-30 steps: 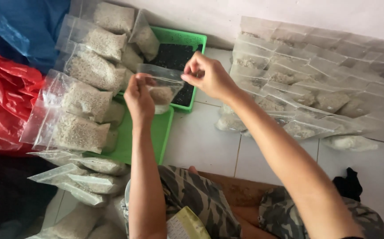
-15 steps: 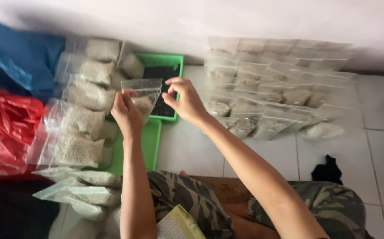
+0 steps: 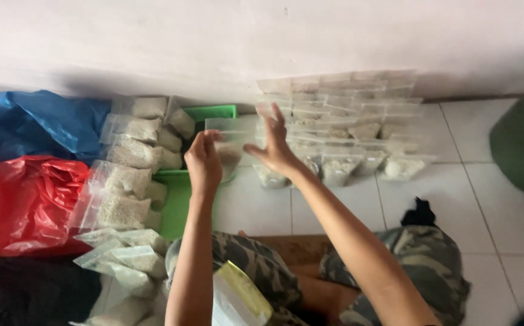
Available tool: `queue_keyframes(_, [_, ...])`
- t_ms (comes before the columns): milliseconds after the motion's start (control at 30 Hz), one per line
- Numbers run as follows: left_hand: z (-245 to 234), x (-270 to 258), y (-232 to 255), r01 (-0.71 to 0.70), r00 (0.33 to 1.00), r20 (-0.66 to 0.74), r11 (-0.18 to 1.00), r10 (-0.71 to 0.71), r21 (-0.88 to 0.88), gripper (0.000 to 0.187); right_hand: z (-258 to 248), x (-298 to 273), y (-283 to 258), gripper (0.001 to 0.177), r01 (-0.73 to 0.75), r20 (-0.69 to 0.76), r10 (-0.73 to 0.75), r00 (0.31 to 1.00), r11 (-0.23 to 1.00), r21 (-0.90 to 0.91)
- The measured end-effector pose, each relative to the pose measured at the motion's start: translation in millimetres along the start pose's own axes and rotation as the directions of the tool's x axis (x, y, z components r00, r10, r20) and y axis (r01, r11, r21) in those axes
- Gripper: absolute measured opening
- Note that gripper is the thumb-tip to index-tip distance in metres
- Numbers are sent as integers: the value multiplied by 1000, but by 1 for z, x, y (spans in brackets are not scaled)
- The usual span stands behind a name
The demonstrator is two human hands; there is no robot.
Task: Sealing small plastic bags filled with grain and organizing them into rows on the floor while referring to a list.
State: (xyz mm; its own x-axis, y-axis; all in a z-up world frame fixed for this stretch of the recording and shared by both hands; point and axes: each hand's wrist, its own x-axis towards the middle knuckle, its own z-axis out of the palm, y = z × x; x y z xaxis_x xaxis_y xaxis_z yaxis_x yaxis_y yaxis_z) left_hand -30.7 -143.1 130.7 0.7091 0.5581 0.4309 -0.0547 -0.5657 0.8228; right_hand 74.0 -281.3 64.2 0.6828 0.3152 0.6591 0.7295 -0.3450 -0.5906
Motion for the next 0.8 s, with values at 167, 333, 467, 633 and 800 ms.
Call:
queue_keyframes(167, [23,-43,39,72,994,95,985,-58,-157,33,-90,-60,4,83,-546,229,504,833,679,490])
queue_keyframes(333, [68,-89,70,197,968,220,910,-121,-366,38,-139,-146,27,57,-616,401,469,787,639,461])
queue_keyframes(467, [109,-126,77,352,918,338,817,-207,-456,42,-152,-208,40,76,-632,365,518,774,593,498])
queue_keyframes(633, [127,-159,71,434,844,521,732,-127,-525,34,-185,-226,40,72,-615,306,565,766,505,606])
queue_keyframes(800, [111,-186,63,622,529,848,688,-19,-373,95,-201,-221,25,58,-714,347,625,700,586,383])
